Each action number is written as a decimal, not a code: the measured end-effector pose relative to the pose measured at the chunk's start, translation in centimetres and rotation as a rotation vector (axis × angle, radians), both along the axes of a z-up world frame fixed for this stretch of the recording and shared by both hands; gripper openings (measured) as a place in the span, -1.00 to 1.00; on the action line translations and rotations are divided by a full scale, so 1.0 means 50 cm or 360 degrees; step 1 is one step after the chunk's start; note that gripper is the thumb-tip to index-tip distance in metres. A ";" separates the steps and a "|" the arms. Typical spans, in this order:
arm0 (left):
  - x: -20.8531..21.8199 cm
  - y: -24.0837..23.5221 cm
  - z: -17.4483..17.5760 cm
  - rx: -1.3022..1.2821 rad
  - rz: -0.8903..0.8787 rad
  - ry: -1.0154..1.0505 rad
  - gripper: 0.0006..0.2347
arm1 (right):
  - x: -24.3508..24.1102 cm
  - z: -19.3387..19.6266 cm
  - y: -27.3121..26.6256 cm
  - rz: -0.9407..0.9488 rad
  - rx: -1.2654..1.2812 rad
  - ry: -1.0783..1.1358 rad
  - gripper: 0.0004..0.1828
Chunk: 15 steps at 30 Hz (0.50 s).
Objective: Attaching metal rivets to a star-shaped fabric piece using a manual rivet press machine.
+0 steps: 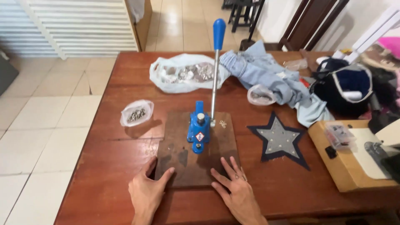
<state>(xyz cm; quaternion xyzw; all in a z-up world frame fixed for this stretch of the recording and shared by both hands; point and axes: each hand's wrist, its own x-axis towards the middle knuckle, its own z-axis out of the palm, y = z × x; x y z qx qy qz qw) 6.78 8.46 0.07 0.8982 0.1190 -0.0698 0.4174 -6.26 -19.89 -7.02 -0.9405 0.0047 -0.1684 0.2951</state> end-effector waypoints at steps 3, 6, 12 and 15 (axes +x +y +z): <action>-0.041 0.008 -0.020 -0.0011 0.0007 -0.0034 -0.26 | -0.025 -0.015 -0.003 0.0088 -0.0142 -0.0101 -0.47; -0.068 0.018 -0.079 0.0040 -0.0183 -0.0139 -0.06 | -0.021 -0.031 -0.030 0.0203 -0.0268 -0.0074 -0.40; -0.067 0.019 -0.131 0.0185 -0.0482 -0.0248 0.23 | 0.035 0.036 -0.074 0.0243 0.0111 0.0157 -0.44; -0.041 0.006 -0.093 0.0211 -0.0400 -0.0047 0.25 | 0.058 0.097 -0.063 0.0123 0.0470 0.0357 -0.47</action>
